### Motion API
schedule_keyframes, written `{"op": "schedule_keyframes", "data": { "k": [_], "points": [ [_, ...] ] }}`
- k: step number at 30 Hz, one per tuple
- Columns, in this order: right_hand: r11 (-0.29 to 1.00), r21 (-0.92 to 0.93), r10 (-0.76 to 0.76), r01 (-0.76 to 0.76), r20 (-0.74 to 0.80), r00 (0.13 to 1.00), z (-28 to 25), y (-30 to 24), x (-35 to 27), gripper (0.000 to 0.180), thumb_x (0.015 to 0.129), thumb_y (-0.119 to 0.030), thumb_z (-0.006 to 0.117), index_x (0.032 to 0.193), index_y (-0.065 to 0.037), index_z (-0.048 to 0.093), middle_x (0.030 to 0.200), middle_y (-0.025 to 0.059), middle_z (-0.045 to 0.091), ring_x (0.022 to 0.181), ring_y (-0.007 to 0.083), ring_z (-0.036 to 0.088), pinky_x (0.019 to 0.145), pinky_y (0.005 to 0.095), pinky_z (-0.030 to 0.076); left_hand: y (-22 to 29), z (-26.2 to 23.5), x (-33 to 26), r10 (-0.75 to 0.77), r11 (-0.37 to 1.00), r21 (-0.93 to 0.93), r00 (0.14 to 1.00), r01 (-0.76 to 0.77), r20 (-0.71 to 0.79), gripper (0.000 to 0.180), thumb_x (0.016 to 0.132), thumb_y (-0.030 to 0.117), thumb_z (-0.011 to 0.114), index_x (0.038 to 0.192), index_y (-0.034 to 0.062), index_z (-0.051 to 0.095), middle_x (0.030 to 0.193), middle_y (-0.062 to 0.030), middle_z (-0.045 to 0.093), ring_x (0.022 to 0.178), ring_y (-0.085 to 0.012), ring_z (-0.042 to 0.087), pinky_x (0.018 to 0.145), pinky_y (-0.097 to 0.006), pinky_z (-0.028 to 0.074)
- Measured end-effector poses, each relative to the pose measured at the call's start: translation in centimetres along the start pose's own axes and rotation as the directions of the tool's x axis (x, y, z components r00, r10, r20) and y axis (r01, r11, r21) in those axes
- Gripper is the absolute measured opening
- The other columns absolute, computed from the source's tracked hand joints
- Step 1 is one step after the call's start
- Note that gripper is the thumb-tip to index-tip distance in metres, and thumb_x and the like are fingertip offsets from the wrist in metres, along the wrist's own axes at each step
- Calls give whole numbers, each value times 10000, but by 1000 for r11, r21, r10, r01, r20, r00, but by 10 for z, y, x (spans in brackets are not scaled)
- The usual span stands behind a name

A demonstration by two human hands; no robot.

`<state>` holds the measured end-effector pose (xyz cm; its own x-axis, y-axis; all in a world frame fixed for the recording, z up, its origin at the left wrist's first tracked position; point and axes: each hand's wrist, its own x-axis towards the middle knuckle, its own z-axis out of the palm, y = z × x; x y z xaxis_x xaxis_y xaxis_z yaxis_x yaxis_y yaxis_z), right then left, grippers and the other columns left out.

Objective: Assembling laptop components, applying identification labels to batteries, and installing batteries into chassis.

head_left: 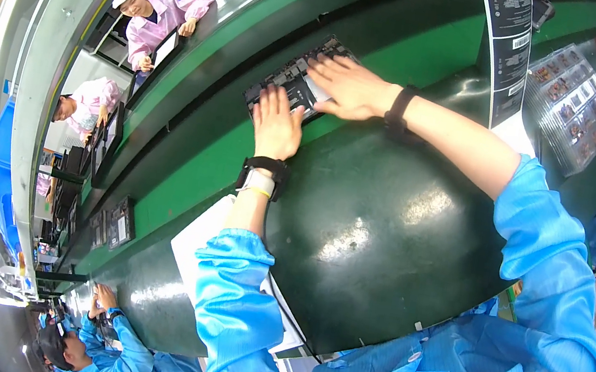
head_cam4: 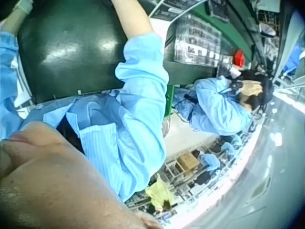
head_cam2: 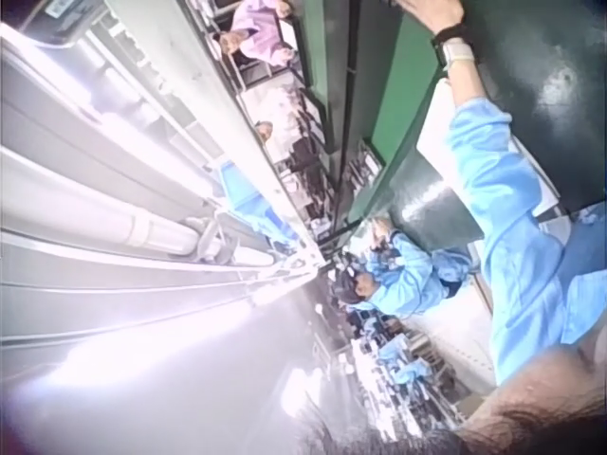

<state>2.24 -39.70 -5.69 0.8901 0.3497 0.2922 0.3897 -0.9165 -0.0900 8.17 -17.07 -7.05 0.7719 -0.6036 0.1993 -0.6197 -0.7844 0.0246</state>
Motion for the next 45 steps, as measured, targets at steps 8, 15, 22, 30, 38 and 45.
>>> {"op": "schedule_keyframes", "data": {
  "k": [8, 15, 22, 30, 38, 45],
  "points": [
    [998, -11, -64, 65, 39, 997, 4, -11, 7, 819, 994, -531, 508, 1520, 83, 378, 1597, 252, 381, 1500, 365, 341, 1231, 484, 259, 16, -6, 8, 19, 982, -187, 991, 6, 130, 772, 1078, 507, 321, 1601, -50, 214, 1696, -229, 174, 1583, -368, 123, 1277, -527, 85],
    [999, -42, -27, 28, 29, 999, 9, -22, 10, 836, 964, -535, 536, 1547, 38, 364, 1616, 211, 372, 1509, 339, 337, 1229, 488, 250, 13, -10, 5, -37, 989, -135, 986, 59, 163, 818, 1049, 572, 359, 1623, 8, 212, 1701, -217, 170, 1588, -360, 111, 1279, -517, 73],
    [999, -12, 33, -32, 32, 999, 15, -19, 4, 812, 975, -436, 613, 1552, 55, 322, 1636, 223, 327, 1537, 356, 281, 1267, 475, 214, -13, -13, -17, -62, 995, -61, 984, 73, 165, 1000, 978, 694, 458, 1623, -17, 176, 1707, -186, 180, 1587, -338, 139, 1279, -498, 124],
    [999, -28, 43, -43, -13, 999, 22, -13, 6, 814, 977, -460, 613, 1534, 69, 344, 1617, 245, 345, 1528, 382, 282, 1257, 482, 223, -22, -10, -17, -55, 997, -51, 991, 62, 120, 1014, 959, 653, 553, 1594, -61, 214, 1678, -241, 219, 1557, -396, 201, 1264, -508, 182],
    [1000, 8, -29, 28, 7, 1000, 23, -22, 4, 729, 1037, -512, 495, 1590, -65, 332, 1656, 211, 288, 1543, 367, 263, 1260, 537, 199, -28, -1, -25, -17, 1000, 5, 998, 17, 67, 980, 984, 633, 527, 1591, -66, 205, 1677, -251, 202, 1554, -421, 190, 1253, -542, 189],
    [997, -16, -72, 72, -4, 997, 27, -27, 8, 657, 1071, -449, 451, 1572, -39, 339, 1645, 208, 307, 1523, 366, 299, 1244, 548, 237, -24, -7, -22, -29, 999, -11, 991, 30, 133, 948, 1004, 640, 480, 1611, -28, 192, 1684, -257, 172, 1558, -454, 143, 1259, -553, 155]
  ]
}}
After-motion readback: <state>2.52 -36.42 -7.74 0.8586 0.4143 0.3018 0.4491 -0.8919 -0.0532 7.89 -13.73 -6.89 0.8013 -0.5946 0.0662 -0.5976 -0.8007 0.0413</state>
